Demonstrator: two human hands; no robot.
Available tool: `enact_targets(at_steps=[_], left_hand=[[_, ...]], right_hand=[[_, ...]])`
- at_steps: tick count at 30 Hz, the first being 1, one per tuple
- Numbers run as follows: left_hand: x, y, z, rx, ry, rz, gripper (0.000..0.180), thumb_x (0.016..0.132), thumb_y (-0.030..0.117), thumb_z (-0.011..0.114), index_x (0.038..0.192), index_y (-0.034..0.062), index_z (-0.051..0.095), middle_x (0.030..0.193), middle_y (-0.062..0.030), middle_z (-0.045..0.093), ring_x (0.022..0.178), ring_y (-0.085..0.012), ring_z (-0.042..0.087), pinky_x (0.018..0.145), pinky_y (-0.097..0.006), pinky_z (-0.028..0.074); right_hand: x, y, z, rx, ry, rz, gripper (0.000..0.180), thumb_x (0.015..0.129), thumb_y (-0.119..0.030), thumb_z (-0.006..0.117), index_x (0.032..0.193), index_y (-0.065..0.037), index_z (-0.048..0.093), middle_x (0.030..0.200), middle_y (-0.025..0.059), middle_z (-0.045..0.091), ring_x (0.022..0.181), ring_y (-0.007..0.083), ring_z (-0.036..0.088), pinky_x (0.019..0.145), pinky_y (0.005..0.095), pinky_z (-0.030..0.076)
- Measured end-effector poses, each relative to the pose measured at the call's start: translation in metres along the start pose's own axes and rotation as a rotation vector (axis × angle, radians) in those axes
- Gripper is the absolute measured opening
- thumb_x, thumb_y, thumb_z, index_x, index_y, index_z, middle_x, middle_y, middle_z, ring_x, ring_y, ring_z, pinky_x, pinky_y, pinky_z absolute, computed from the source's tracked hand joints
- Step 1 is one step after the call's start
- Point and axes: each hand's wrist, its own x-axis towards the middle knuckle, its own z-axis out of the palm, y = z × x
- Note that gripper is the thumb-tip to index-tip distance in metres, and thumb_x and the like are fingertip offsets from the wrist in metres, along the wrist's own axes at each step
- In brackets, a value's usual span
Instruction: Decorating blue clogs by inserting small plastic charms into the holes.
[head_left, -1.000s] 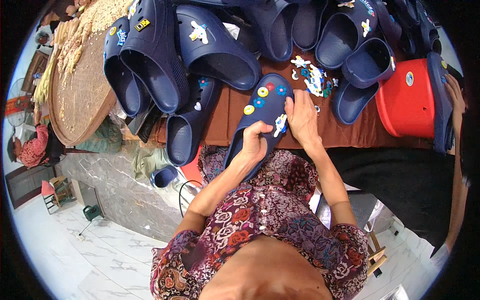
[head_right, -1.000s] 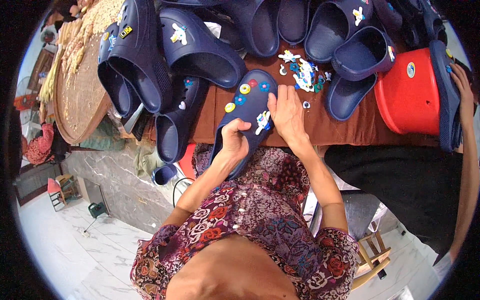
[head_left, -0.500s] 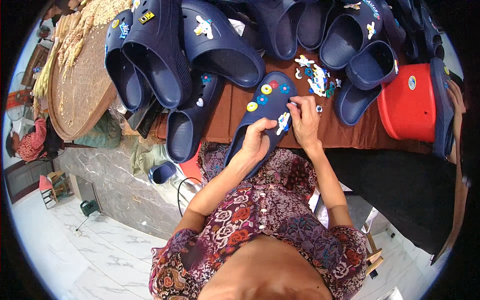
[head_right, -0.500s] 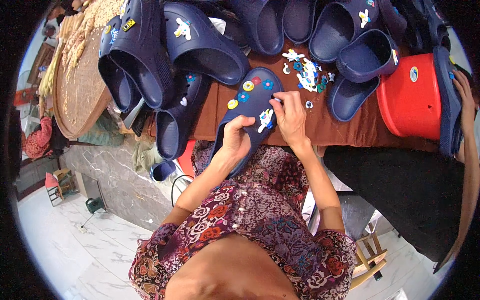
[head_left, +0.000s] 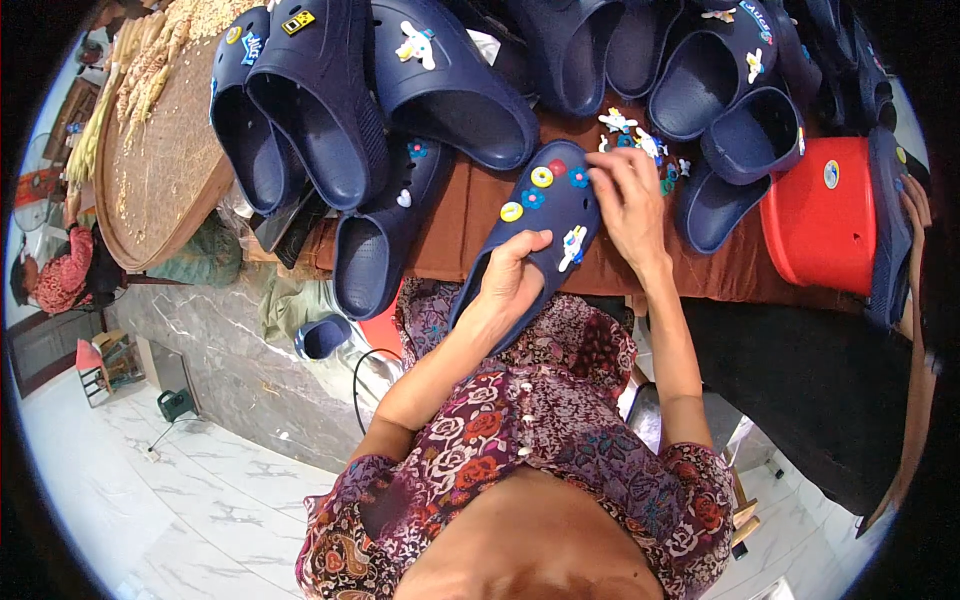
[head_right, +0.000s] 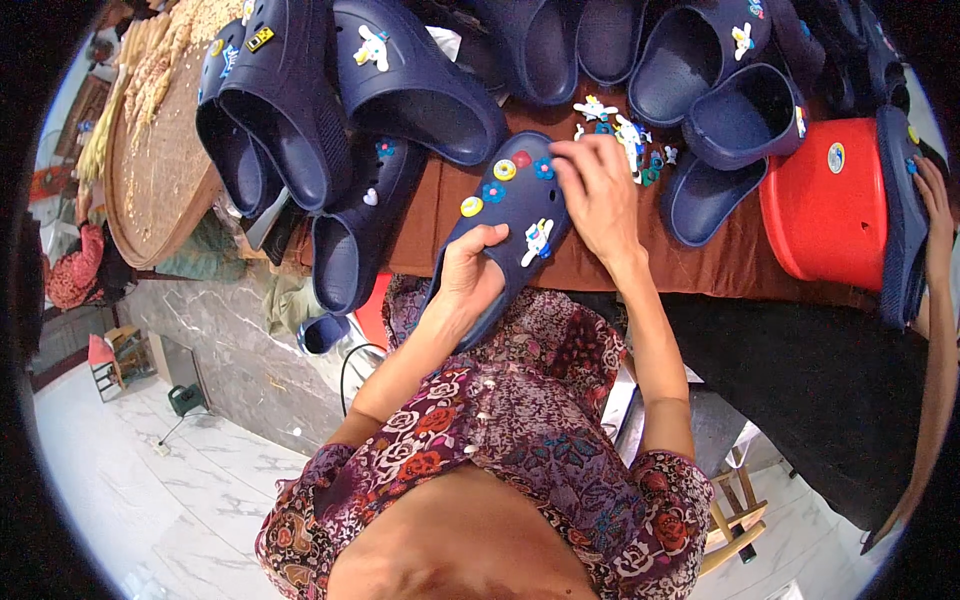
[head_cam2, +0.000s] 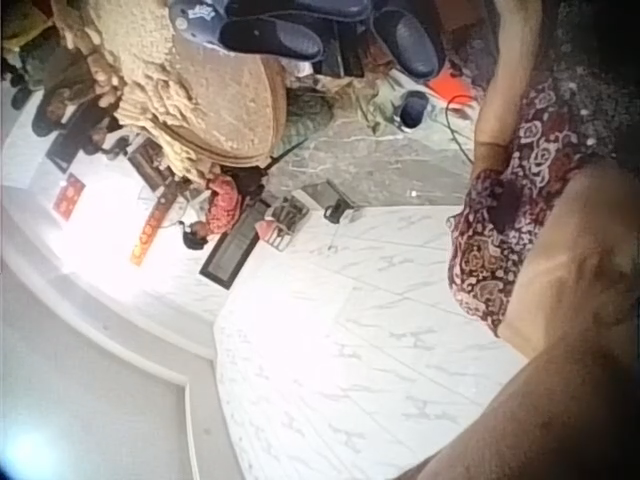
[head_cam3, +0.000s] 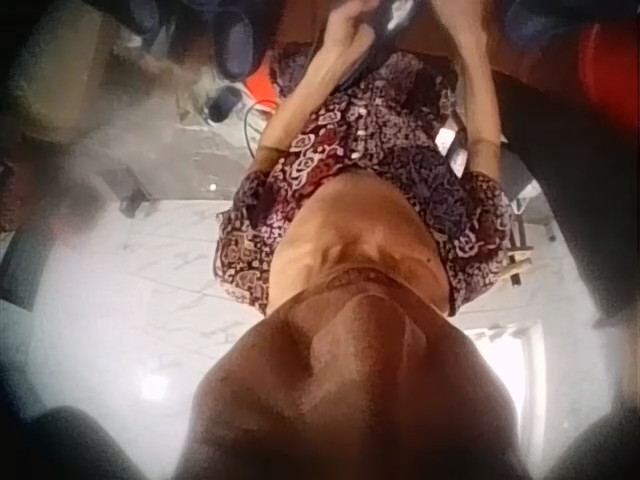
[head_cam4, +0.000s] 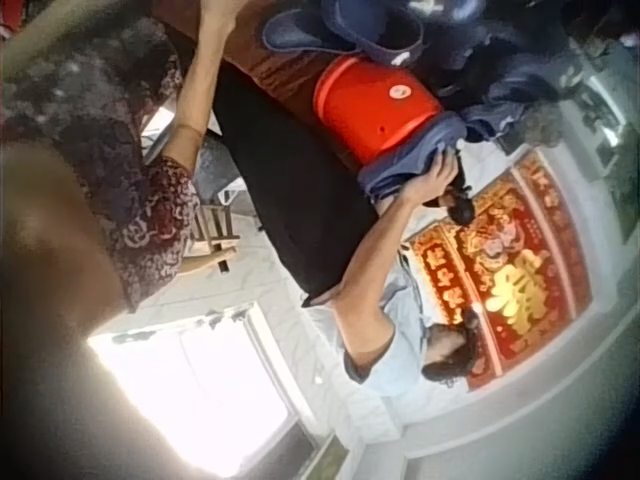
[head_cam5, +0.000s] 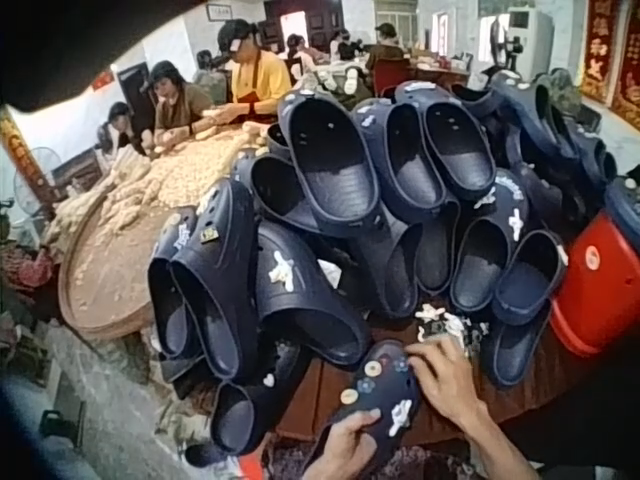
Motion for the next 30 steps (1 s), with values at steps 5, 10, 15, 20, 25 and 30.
enact_targets(at_steps=[5, 10, 15, 20, 25, 30], left_hand=[[-0.001, -0.002, -0.001, 0.034, -0.022, 0.003, 0.061, 0.081, 0.002, 0.060, 0.139, -0.0013, 0.041, 0.128, -0.0170, 0.058, 0.119, -0.0340, 0.059, 0.104, -0.052, 0.049], [0.002, 0.001, -0.007, 0.013, -0.038, -0.016, 0.064, 0.077, -0.001, 0.056, 0.139, -0.0013, 0.041, 0.128, -0.0167, 0.058, 0.120, -0.0335, 0.059, 0.105, -0.051, 0.048], [0.002, 0.000, -0.004, 0.006, -0.043, -0.018, 0.064, 0.075, -0.003, 0.054, 0.138, -0.0013, 0.042, 0.127, -0.0167, 0.059, 0.120, -0.0331, 0.059, 0.106, -0.051, 0.048], [0.000, -0.003, -0.002, 0.016, -0.028, 0.035, 0.062, 0.075, -0.004, 0.053, 0.137, -0.0022, 0.044, 0.127, -0.0168, 0.058, 0.121, -0.0326, 0.058, 0.108, -0.048, 0.046], [0.003, 0.003, 0.003, -0.032, -0.032, 0.014, 0.059, 0.076, -0.003, 0.054, 0.135, -0.0022, 0.046, 0.125, -0.0152, 0.059, 0.118, -0.0303, 0.059, 0.107, -0.045, 0.047], [-0.003, 0.004, 0.006, 0.019, -0.036, -0.002, 0.057, 0.080, 0.000, 0.056, 0.135, -0.0033, 0.045, 0.127, -0.0179, 0.059, 0.116, -0.0316, 0.061, 0.099, -0.046, 0.053]], right_hand=[[0.015, -0.018, 0.009, 0.030, -0.209, -0.116, 0.028, 0.092, -0.029, 0.064, 0.115, -0.014, 0.068, 0.113, 0.0083, 0.058, 0.113, 0.0294, 0.051, 0.094, 0.0440, 0.038], [0.016, -0.016, 0.013, -0.012, -0.243, -0.173, 0.029, 0.093, -0.027, 0.064, 0.119, -0.017, 0.067, 0.120, 0.0090, 0.054, 0.113, 0.0288, 0.048, 0.093, 0.0424, 0.036], [0.017, -0.016, 0.014, 0.088, -0.259, -0.096, 0.023, 0.090, -0.027, 0.066, 0.106, -0.010, 0.065, 0.117, 0.0088, 0.057, 0.115, 0.0297, 0.048, 0.094, 0.0444, 0.037], [0.008, -0.017, 0.022, 0.173, -0.140, -0.090, 0.023, 0.088, -0.024, 0.067, 0.103, -0.007, 0.063, 0.108, 0.0096, 0.060, 0.110, 0.0295, 0.052, 0.094, 0.0441, 0.037], [-0.009, -0.015, 0.027, 0.226, 0.016, -0.145, 0.022, 0.082, -0.006, 0.073, 0.101, -0.004, 0.061, 0.100, 0.0105, 0.063, 0.097, 0.0282, 0.059, 0.087, 0.0384, 0.043], [-0.019, -0.006, 0.001, 0.011, 0.134, 0.135, 0.019, 0.091, -0.012, 0.065, 0.108, -0.007, 0.061, 0.101, 0.0108, 0.062, 0.095, 0.0300, 0.059, 0.084, 0.0424, 0.042]])
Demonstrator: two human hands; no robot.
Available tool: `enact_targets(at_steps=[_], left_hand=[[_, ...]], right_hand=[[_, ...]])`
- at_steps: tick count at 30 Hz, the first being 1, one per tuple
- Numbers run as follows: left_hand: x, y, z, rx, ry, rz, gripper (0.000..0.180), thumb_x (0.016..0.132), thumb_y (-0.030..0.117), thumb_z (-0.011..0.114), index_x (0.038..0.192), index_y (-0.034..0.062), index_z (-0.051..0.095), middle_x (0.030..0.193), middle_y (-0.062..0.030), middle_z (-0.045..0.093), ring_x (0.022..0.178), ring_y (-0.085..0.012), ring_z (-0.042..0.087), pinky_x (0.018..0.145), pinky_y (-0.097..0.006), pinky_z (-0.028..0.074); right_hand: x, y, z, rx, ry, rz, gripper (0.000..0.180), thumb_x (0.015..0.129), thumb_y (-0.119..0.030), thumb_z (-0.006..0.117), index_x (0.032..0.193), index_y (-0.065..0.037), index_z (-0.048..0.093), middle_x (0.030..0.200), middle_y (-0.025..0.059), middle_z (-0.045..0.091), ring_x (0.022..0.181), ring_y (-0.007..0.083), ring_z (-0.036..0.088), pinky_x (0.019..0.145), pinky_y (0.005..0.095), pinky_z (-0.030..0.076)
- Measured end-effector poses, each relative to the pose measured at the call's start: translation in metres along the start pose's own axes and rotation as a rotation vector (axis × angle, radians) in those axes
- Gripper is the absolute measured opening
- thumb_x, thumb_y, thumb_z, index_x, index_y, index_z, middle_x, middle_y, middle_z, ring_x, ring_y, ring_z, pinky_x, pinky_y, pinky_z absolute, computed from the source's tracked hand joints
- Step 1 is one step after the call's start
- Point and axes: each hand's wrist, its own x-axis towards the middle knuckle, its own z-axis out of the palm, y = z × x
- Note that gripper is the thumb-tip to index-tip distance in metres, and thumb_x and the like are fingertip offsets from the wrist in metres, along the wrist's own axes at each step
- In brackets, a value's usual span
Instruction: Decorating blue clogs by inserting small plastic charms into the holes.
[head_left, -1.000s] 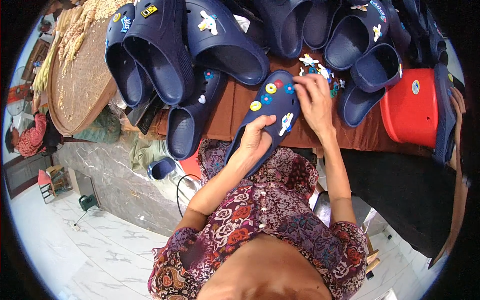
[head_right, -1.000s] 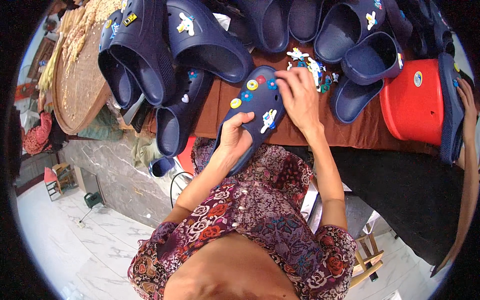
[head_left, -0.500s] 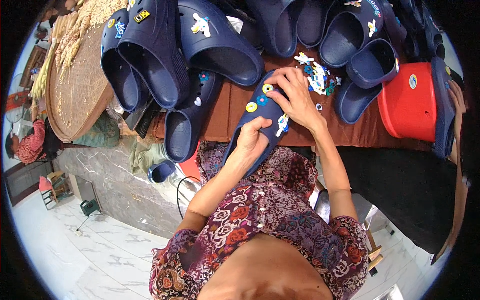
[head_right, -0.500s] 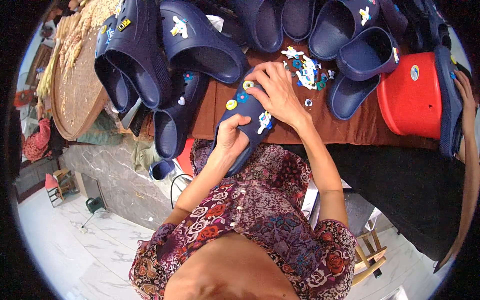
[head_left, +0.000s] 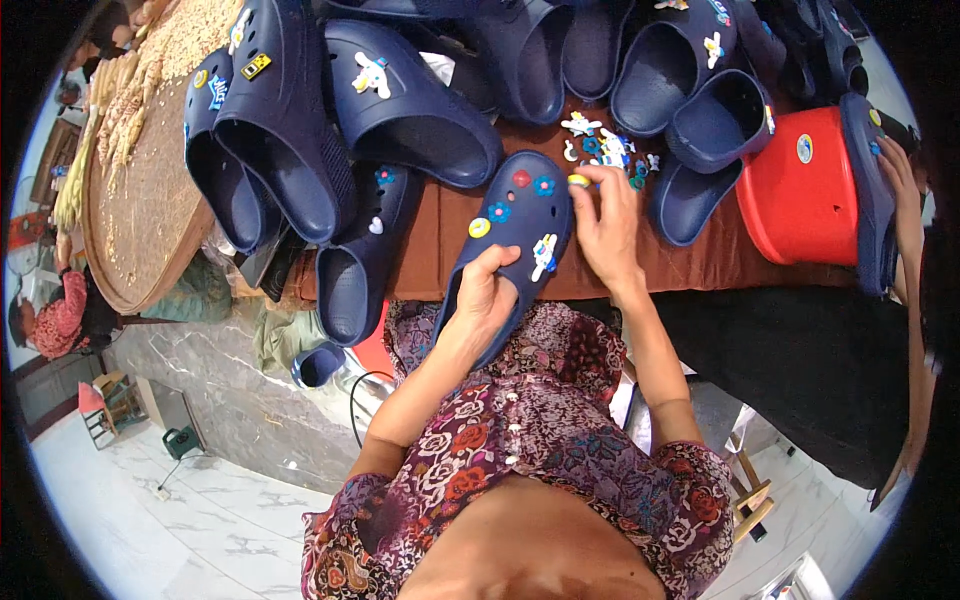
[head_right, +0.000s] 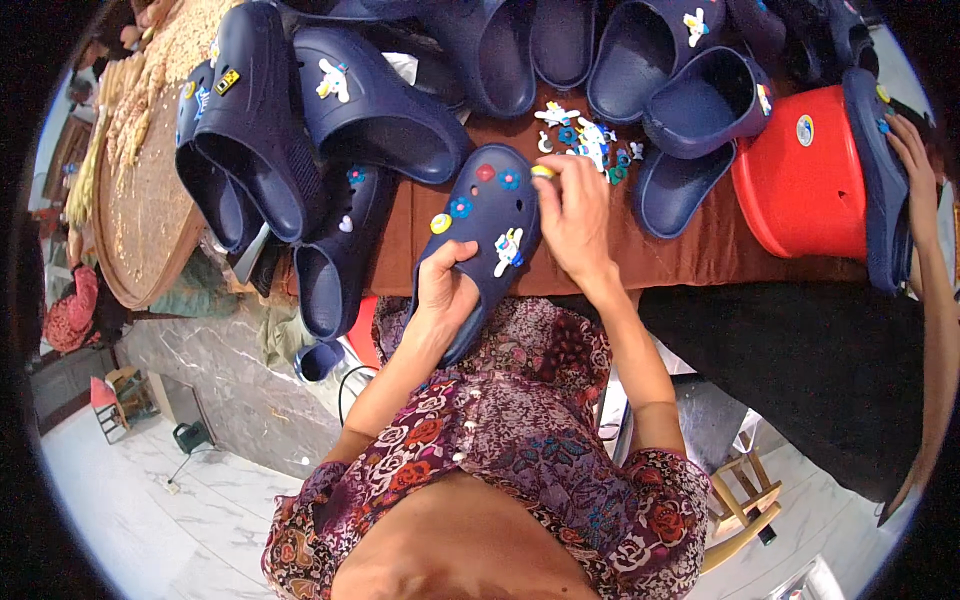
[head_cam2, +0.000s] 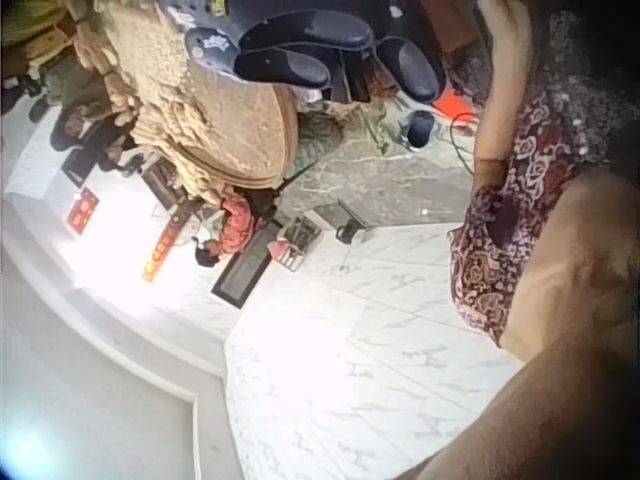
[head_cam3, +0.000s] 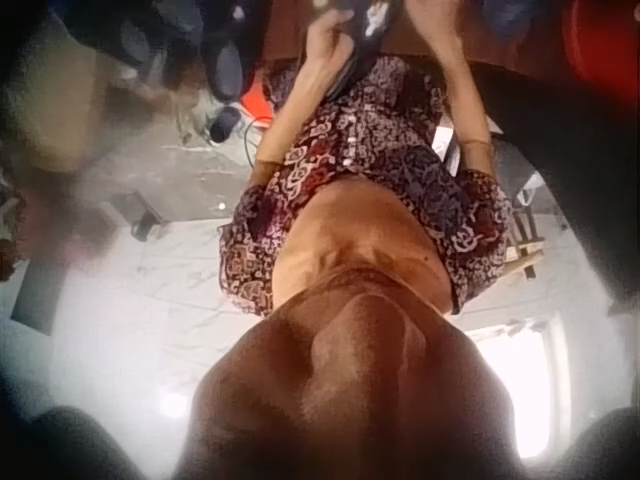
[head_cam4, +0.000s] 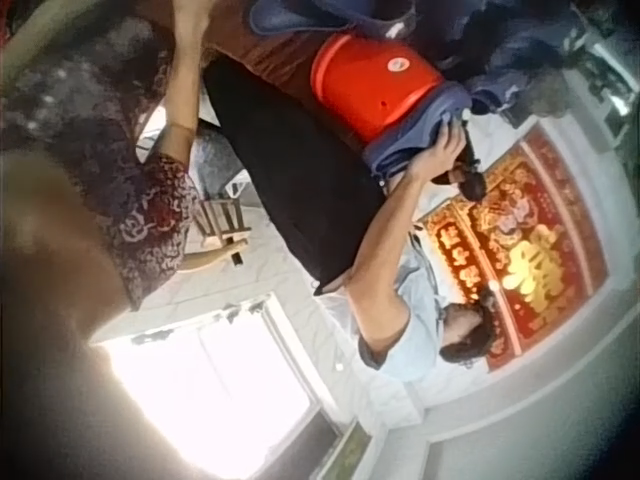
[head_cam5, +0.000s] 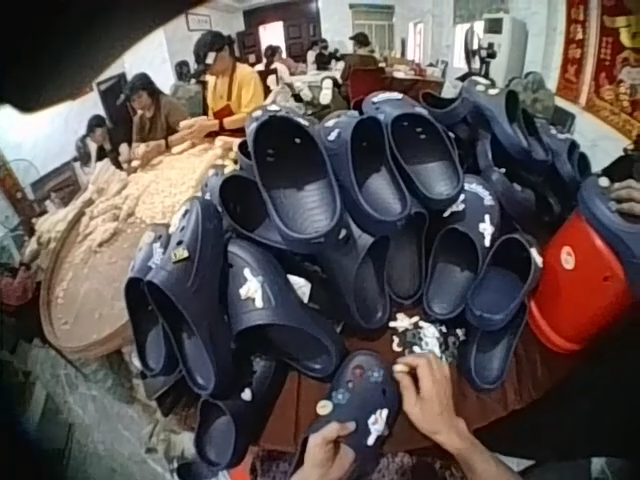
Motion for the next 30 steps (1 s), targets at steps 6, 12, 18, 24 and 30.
enact_targets(at_steps=[6, 12, 18, 24, 30], left_hand=[[0.004, -0.003, -0.005, 0.025, 0.023, 0.010, 0.061, 0.079, 0.001, 0.056, 0.139, -0.0038, 0.043, 0.133, -0.0232, 0.057, 0.121, -0.0394, 0.058, 0.105, -0.055, 0.047], [0.001, -0.009, -0.011, 0.052, 0.049, 0.063, 0.056, 0.087, 0.008, 0.059, 0.139, -0.0020, 0.043, 0.138, -0.0197, 0.055, 0.125, -0.0354, 0.056, 0.109, -0.052, 0.044], [-0.012, -0.006, 0.001, -0.004, 0.034, 0.109, 0.057, 0.093, 0.025, 0.063, 0.141, 0.0015, 0.044, 0.143, -0.0160, 0.052, 0.133, -0.0317, 0.049, 0.116, -0.050, 0.034], [-0.014, -0.002, -0.004, -0.069, 0.064, 0.072, 0.058, 0.094, 0.029, 0.061, 0.142, 0.0013, 0.043, 0.146, -0.0173, 0.050, 0.135, -0.0321, 0.047, 0.118, -0.050, 0.031], [-0.013, -0.002, -0.006, -0.140, 0.022, 0.053, 0.058, 0.096, 0.023, 0.062, 0.144, 0.0002, 0.039, 0.148, -0.0167, 0.046, 0.136, -0.0314, 0.045, 0.117, -0.049, 0.033]], right_hand=[[-0.004, 0.051, -0.017, -0.338, -0.033, 0.060, 0.034, 0.094, -0.013, 0.059, 0.125, 0.000, 0.054, 0.119, 0.0195, 0.057, 0.110, 0.0373, 0.055, 0.093, 0.0471, 0.043], [0.016, 0.070, -0.008, -0.611, -0.091, 0.128, 0.053, 0.097, -0.028, 0.057, 0.133, 0.010, 0.047, 0.130, 0.0307, 0.051, 0.123, 0.0456, 0.049, 0.105, 0.0512, 0.038], [0.009, 0.066, 0.010, -0.638, -0.103, 0.204, 0.061, 0.096, -0.032, 0.060, 0.137, 0.010, 0.043, 0.130, 0.0337, 0.048, 0.123, 0.0497, 0.047, 0.104, 0.0550, 0.038], [0.008, 0.042, -0.002, -0.422, -0.087, 0.164, 0.057, 0.095, -0.025, 0.062, 0.136, 0.009, 0.044, 0.128, 0.0292, 0.048, 0.115, 0.0435, 0.049, 0.096, 0.0530, 0.042], [0.015, 0.054, 0.006, -0.477, -0.126, 0.241, 0.050, 0.095, -0.024, 0.061, 0.133, 0.006, 0.049, 0.125, 0.0253, 0.053, 0.111, 0.0412, 0.052, 0.093, 0.0510, 0.042]])
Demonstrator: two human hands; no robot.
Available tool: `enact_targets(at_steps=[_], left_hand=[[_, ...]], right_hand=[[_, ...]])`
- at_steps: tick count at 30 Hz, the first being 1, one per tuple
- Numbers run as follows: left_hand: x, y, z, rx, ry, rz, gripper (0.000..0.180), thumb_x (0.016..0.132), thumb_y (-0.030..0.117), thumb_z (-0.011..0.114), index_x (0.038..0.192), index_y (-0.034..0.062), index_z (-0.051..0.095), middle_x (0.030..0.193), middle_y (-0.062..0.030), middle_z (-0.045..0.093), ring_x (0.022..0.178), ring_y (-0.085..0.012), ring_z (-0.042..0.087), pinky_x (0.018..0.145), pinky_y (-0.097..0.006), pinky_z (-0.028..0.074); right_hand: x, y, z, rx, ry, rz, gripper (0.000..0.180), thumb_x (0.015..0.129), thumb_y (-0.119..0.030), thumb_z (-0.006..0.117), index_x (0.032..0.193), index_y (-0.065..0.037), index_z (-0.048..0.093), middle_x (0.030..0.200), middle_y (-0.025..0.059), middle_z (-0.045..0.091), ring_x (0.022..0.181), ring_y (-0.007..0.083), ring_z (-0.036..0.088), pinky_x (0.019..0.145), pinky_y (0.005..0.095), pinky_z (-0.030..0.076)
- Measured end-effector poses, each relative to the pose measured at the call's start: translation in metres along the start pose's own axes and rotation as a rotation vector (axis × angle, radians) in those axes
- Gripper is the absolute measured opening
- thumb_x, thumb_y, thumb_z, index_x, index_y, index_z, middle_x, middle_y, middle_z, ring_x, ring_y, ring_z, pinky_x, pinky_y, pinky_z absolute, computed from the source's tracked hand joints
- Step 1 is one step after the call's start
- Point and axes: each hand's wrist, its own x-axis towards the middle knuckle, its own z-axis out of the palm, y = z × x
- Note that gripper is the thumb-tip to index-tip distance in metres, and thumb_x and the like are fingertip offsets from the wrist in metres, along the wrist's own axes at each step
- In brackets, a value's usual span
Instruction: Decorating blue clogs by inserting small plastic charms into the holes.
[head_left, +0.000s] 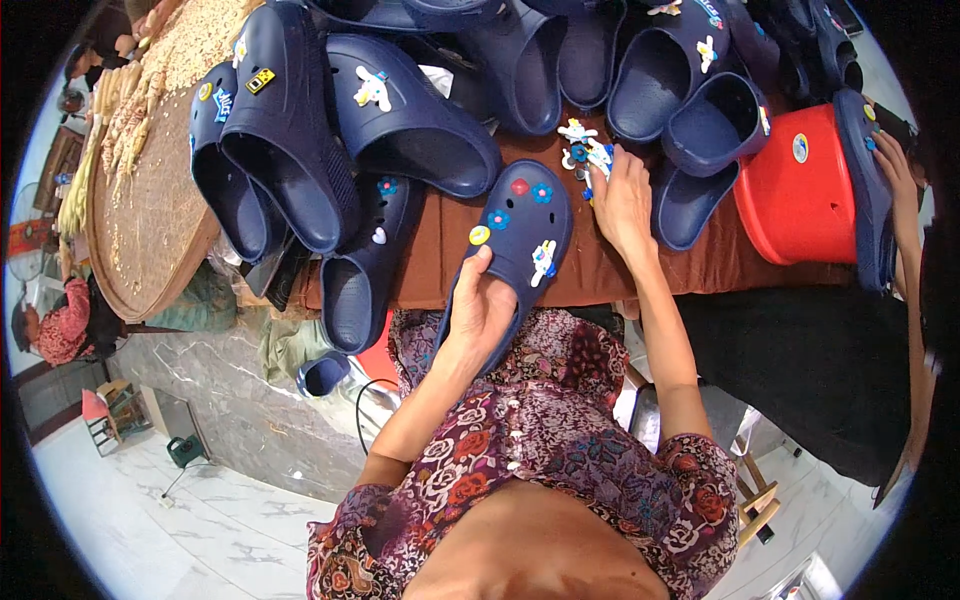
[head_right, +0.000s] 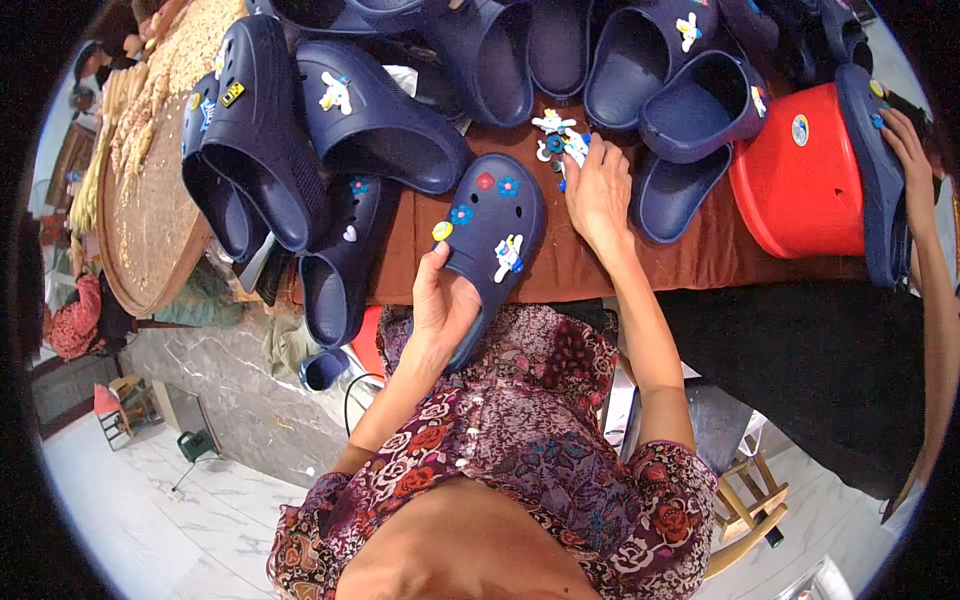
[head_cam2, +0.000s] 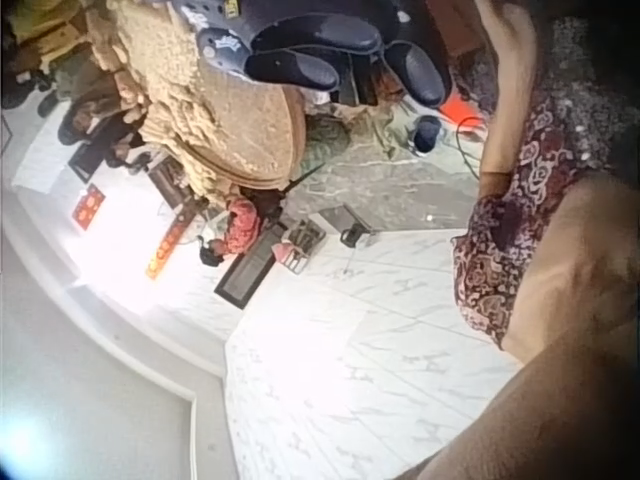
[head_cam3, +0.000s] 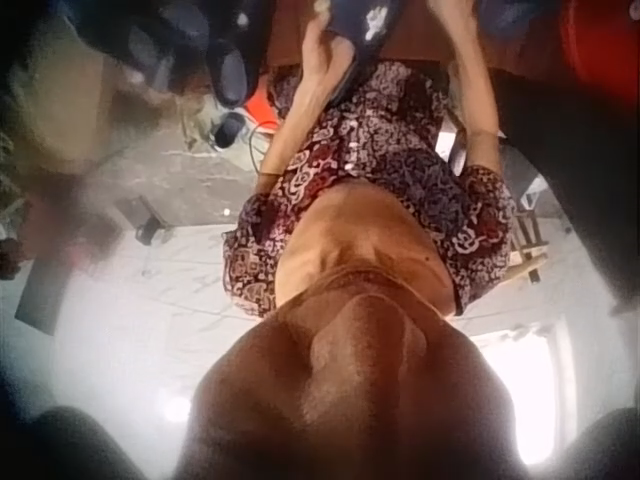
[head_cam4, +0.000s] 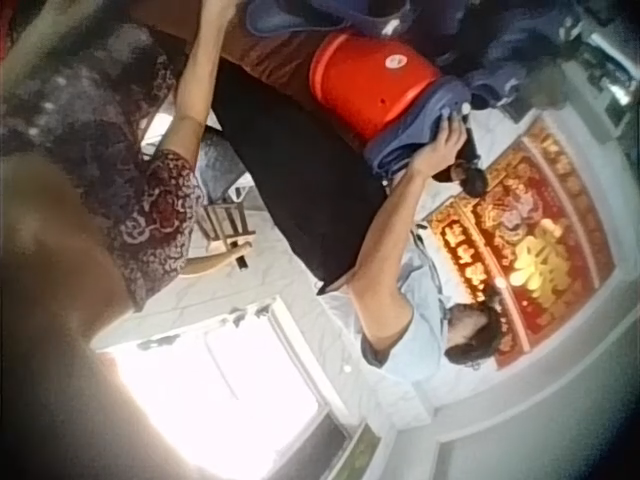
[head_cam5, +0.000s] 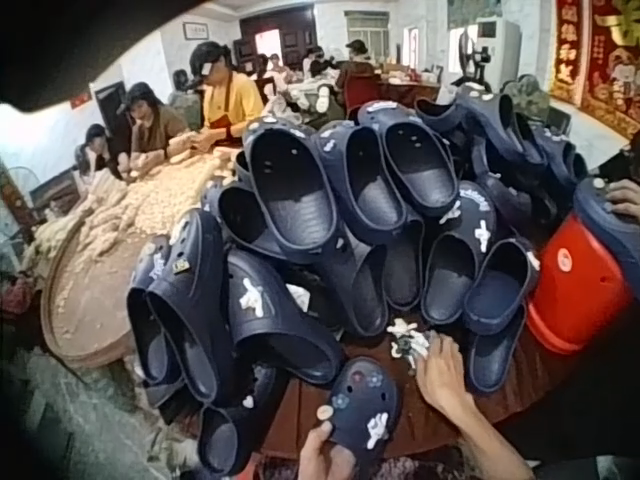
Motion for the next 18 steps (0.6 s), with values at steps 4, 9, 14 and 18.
enact_targets(at_steps=[4, 9, 14, 18], left_hand=[[-0.001, -0.001, 0.007, 0.053, 0.021, 0.024, 0.058, 0.094, 0.029, 0.061, 0.142, 0.0010, 0.043, 0.146, -0.0170, 0.049, 0.136, -0.0319, 0.046, 0.118, -0.050, 0.031], [-0.002, 0.002, 0.009, -0.027, 0.013, -0.008, 0.060, 0.094, 0.031, 0.062, 0.143, 0.0017, 0.042, 0.147, -0.0166, 0.049, 0.137, -0.0316, 0.045, 0.119, -0.050, 0.030], [-0.003, 0.002, 0.006, -0.031, 0.042, -0.023, 0.063, 0.092, 0.030, 0.064, 0.144, 0.0023, 0.041, 0.148, -0.0172, 0.047, 0.137, -0.0323, 0.045, 0.119, -0.051, 0.029], [-0.002, 0.006, 0.004, -0.070, 0.021, -0.070, 0.061, 0.093, 0.026, 0.064, 0.144, 0.0025, 0.039, 0.147, -0.0162, 0.048, 0.137, -0.0307, 0.045, 0.118, -0.049, 0.032]], right_hand=[[0.009, -0.011, 0.000, -0.016, 0.149, -0.170, 0.046, 0.093, -0.021, 0.062, 0.131, 0.003, 0.052, 0.118, 0.0207, 0.057, 0.107, 0.0380, 0.056, 0.090, 0.0488, 0.043], [0.024, -0.015, 0.007, -0.022, 0.131, -0.201, 0.037, 0.090, -0.016, 0.065, 0.124, -0.002, 0.058, 0.112, 0.0177, 0.058, 0.104, 0.0357, 0.056, 0.086, 0.0474, 0.043], [0.018, -0.017, 0.001, -0.021, 0.179, -0.242, 0.033, 0.087, -0.014, 0.069, 0.118, -0.004, 0.061, 0.114, 0.0186, 0.057, 0.105, 0.0365, 0.055, 0.087, 0.0484, 0.042], [0.016, -0.030, -0.023, -0.033, 0.239, -0.260, 0.030, 0.089, -0.014, 0.068, 0.118, -0.006, 0.064, 0.117, 0.0155, 0.059, 0.107, 0.0343, 0.057, 0.091, 0.0448, 0.043]])
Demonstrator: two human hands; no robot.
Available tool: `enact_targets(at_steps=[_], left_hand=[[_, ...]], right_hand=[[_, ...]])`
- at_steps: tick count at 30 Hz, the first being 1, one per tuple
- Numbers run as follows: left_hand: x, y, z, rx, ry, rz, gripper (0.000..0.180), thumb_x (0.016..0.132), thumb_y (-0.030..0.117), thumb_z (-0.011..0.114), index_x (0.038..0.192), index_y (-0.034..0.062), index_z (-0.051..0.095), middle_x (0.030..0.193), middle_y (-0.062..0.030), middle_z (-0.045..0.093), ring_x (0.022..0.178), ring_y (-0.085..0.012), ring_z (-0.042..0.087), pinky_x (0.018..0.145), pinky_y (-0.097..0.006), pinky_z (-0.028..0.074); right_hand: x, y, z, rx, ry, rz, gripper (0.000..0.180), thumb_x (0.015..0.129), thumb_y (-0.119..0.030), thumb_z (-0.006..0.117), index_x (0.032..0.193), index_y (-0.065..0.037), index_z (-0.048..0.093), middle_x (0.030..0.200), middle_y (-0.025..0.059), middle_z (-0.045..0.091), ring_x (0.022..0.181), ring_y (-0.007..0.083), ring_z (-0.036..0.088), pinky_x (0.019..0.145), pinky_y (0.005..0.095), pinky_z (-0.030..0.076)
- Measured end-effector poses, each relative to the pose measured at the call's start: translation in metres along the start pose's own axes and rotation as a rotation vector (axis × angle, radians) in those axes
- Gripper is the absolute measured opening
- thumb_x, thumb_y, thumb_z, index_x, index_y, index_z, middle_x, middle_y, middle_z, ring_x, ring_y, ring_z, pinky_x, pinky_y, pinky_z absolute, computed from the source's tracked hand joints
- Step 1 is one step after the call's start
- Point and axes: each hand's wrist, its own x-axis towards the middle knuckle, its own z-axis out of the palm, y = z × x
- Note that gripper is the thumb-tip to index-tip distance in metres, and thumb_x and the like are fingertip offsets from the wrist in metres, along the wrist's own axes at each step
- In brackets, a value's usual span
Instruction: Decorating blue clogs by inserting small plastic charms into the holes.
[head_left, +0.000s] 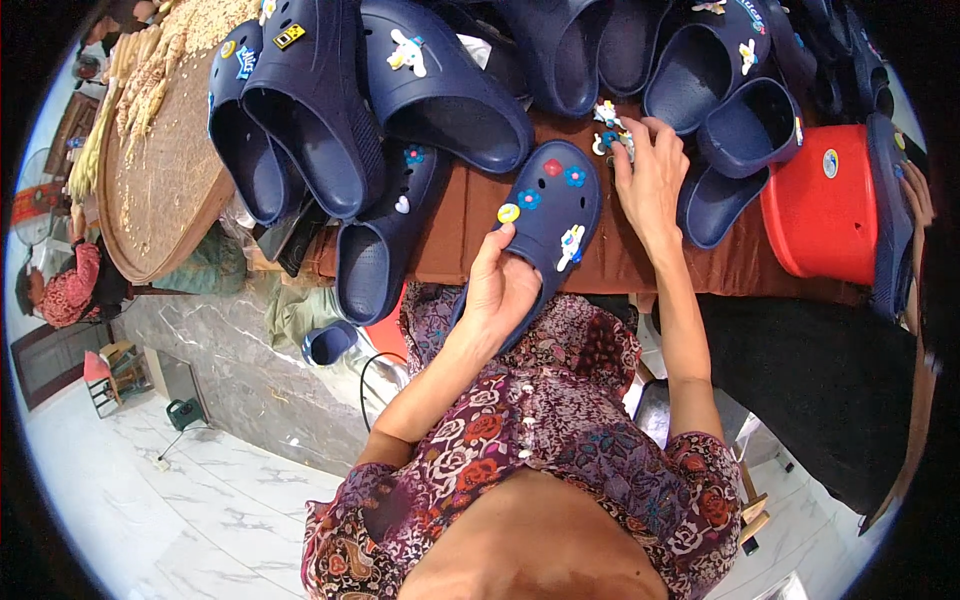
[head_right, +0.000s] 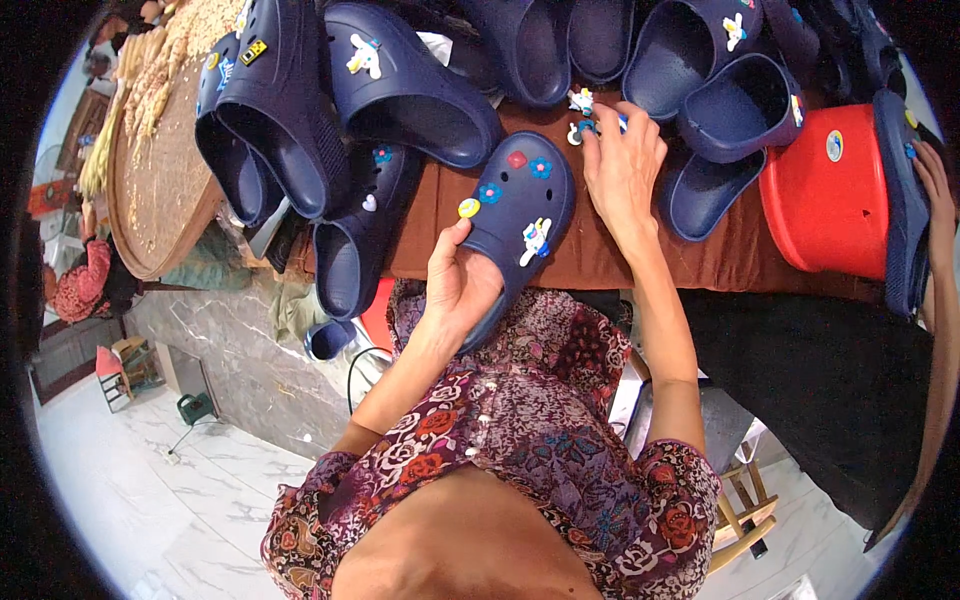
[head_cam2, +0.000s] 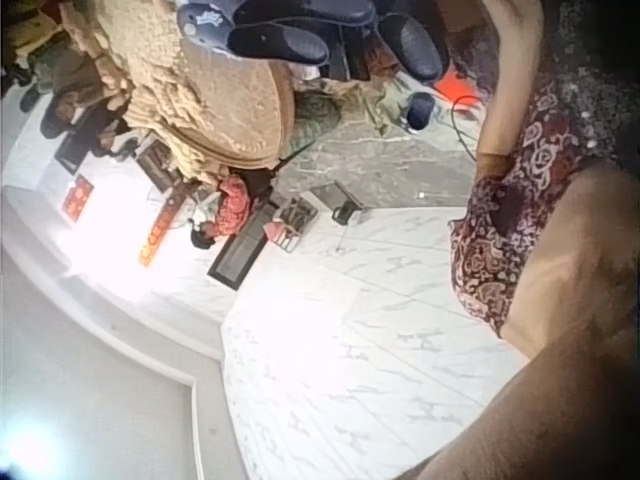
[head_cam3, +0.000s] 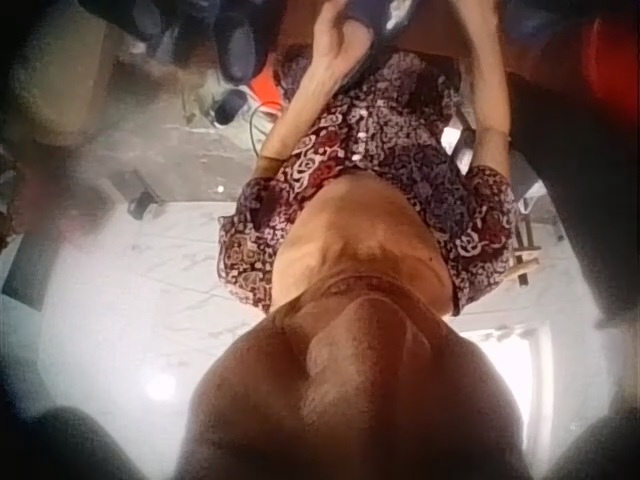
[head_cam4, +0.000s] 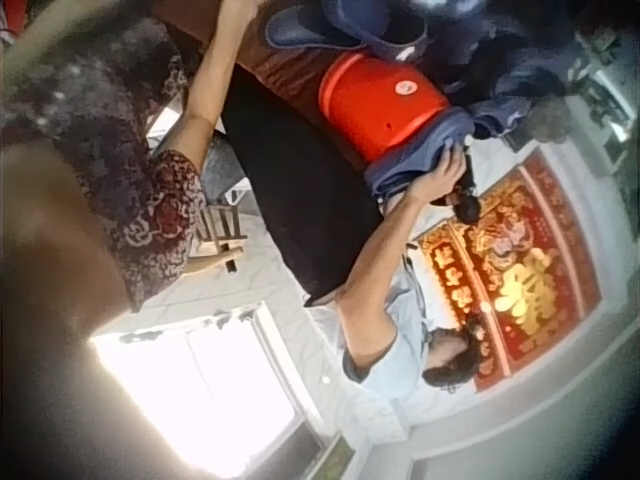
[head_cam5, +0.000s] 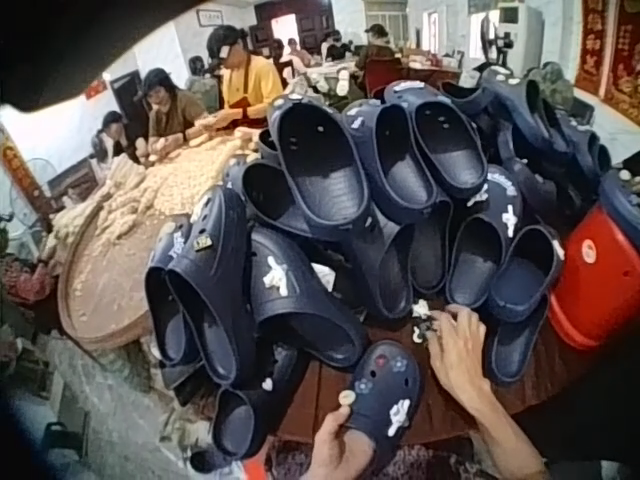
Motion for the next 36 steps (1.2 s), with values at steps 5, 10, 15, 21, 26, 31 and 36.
enact_targets(at_steps=[5, 10, 15, 21, 26, 31, 36], left_hand=[[0.000, 0.003, 0.004, -0.021, -0.019, -0.024, 0.061, 0.091, 0.019, 0.064, 0.144, 0.0011, 0.038, 0.145, -0.0158, 0.049, 0.134, -0.0299, 0.047, 0.119, -0.047, 0.032], [0.004, 0.001, 0.002, -0.001, 0.012, -0.006, 0.061, 0.089, 0.018, 0.061, 0.143, 0.0022, 0.040, 0.142, -0.0167, 0.052, 0.134, -0.0318, 0.047, 0.119, -0.051, 0.030], [0.002, 0.003, 0.000, -0.034, 0.013, -0.022, 0.061, 0.088, 0.015, 0.059, 0.143, 0.0012, 0.038, 0.143, -0.0168, 0.051, 0.135, -0.0319, 0.047, 0.120, -0.051, 0.028], [0.003, 0.005, 0.001, -0.083, -0.015, -0.064, 0.058, 0.086, 0.011, 0.058, 0.140, -0.0004, 0.041, 0.136, -0.0160, 0.054, 0.129, -0.0301, 0.052, 0.117, -0.048, 0.035], [0.011, 0.007, 0.000, -0.126, 0.018, -0.067, 0.056, 0.086, 0.017, 0.059, 0.138, 0.0008, 0.047, 0.139, -0.0181, 0.054, 0.132, -0.0343, 0.049, 0.118, -0.053, 0.030], [0.009, 0.004, 0.002, -0.072, 0.005, -0.045, 0.056, 0.086, 0.022, 0.061, 0.136, 0.0017, 0.050, 0.140, -0.0173, 0.055, 0.130, -0.0342, 0.051, 0.117, -0.053, 0.032], [0.008, -0.001, 0.008, -0.066, 0.035, 0.009, 0.057, 0.085, 0.024, 0.062, 0.136, 0.0017, 0.050, 0.138, -0.0159, 0.057, 0.129, -0.0341, 0.052, 0.114, -0.052, 0.035]], right_hand=[[0.003, -0.026, -0.019, 0.624, -0.343, -0.266, 0.027, 0.088, -0.016, 0.067, 0.114, -0.008, 0.067, 0.108, 0.0116, 0.060, 0.102, 0.0337, 0.056, 0.089, 0.0427, 0.047], [-0.002, -0.046, -0.026, 0.504, -0.412, -0.426, 0.030, 0.088, -0.025, 0.069, 0.116, -0.013, 0.069, 0.112, 0.0080, 0.056, 0.104, 0.0289, 0.050, 0.090, 0.0416, 0.041], [-0.003, -0.044, -0.026, 0.568, -0.475, -0.396, 0.026, 0.090, -0.028, 0.068, 0.113, -0.015, 0.071, 0.111, 0.0075, 0.055, 0.105, 0.0281, 0.048, 0.090, 0.0409, 0.039], [-0.002, -0.042, -0.019, 0.716, -0.491, -0.367, 0.022, 0.087, -0.025, 0.071, 0.104, -0.011, 0.068, 0.107, 0.0066, 0.059, 0.107, 0.0274, 0.050, 0.093, 0.0416, 0.039], [-0.016, -0.040, -0.017, 0.804, -0.418, -0.068, 0.019, 0.084, -0.015, 0.073, 0.095, -0.008, 0.059, 0.097, 0.0078, 0.062, 0.098, 0.0287, 0.058, 0.093, 0.0412, 0.041], [-0.028, 0.001, -0.009, 0.723, -0.181, 0.283, 0.020, 0.091, -0.011, 0.069, 0.105, -0.004, 0.057, 0.096, 0.0099, 0.066, 0.080, 0.0199, 0.065, 0.073, 0.0356, 0.051], [-0.044, 0.031, 0.003, 0.430, -0.195, 0.203, 0.022, 0.091, -0.015, 0.068, 0.108, -0.006, 0.059, 0.096, 0.0118, 0.065, 0.084, 0.0276, 0.063, 0.075, 0.0406, 0.049]])
